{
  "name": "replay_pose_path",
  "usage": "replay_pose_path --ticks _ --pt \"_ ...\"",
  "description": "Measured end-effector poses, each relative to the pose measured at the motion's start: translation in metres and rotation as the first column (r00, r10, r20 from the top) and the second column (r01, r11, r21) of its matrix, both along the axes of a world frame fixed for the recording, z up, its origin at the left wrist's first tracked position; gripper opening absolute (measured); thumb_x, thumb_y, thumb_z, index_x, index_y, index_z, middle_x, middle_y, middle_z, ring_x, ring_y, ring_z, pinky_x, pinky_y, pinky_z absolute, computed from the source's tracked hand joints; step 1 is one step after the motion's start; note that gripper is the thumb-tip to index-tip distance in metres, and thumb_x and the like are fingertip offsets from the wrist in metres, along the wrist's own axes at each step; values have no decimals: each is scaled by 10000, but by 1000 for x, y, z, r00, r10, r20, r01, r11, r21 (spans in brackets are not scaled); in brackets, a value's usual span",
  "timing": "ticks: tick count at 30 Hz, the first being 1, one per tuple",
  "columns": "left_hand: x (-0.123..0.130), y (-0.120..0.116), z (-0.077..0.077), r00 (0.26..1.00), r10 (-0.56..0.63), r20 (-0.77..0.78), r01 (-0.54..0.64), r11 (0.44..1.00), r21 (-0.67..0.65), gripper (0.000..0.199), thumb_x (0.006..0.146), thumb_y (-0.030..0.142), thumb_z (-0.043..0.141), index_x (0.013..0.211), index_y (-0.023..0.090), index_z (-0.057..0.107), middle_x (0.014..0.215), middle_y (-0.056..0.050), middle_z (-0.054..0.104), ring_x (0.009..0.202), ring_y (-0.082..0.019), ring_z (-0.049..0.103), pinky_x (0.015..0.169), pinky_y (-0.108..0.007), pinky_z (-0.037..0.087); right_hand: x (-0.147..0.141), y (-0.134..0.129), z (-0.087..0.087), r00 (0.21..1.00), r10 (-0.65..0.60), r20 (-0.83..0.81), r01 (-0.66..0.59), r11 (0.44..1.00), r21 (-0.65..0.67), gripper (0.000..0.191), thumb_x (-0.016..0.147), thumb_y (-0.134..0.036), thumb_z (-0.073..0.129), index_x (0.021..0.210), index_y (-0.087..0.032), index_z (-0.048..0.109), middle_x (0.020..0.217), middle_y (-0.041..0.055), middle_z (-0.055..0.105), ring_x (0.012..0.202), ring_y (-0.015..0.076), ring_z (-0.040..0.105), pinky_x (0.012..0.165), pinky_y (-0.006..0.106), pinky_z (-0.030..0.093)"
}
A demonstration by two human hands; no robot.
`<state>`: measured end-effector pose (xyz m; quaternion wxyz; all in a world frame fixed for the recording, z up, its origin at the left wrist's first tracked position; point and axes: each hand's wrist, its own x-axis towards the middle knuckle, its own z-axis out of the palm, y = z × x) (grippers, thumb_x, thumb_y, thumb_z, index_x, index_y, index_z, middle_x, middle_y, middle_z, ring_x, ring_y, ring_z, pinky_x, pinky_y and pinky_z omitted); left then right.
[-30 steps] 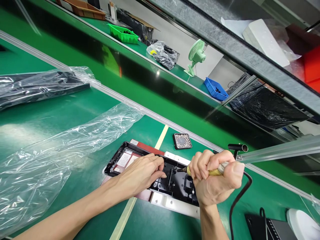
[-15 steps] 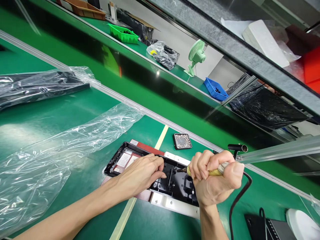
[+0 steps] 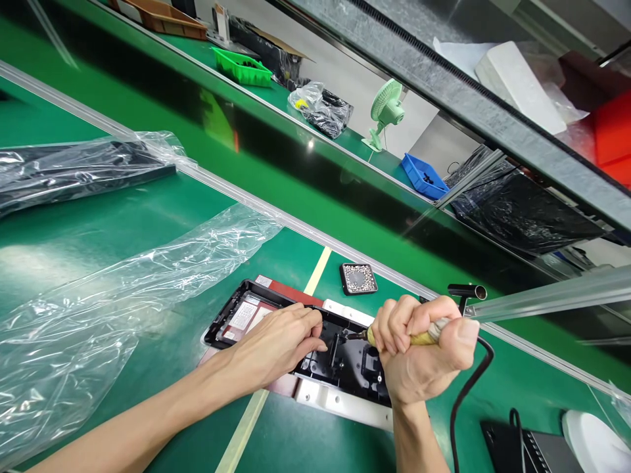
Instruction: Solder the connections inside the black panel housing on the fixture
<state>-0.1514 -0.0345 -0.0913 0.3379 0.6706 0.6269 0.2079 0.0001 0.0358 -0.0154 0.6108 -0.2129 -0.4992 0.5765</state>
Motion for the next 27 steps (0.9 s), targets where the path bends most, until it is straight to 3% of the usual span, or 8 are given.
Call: replay_pose_path --ticks 27 --pt "1 0 3 1000 -1 -3 1 1000 -14 222 989 357 551 860 181 513 858 -3 573 853 -173 516 729 -297 314 -2 0 3 1000 -19 0 19 1000 -11 462 943 -453 465 597 -164 360 411 -52 270 332 78 227 299 186 249"
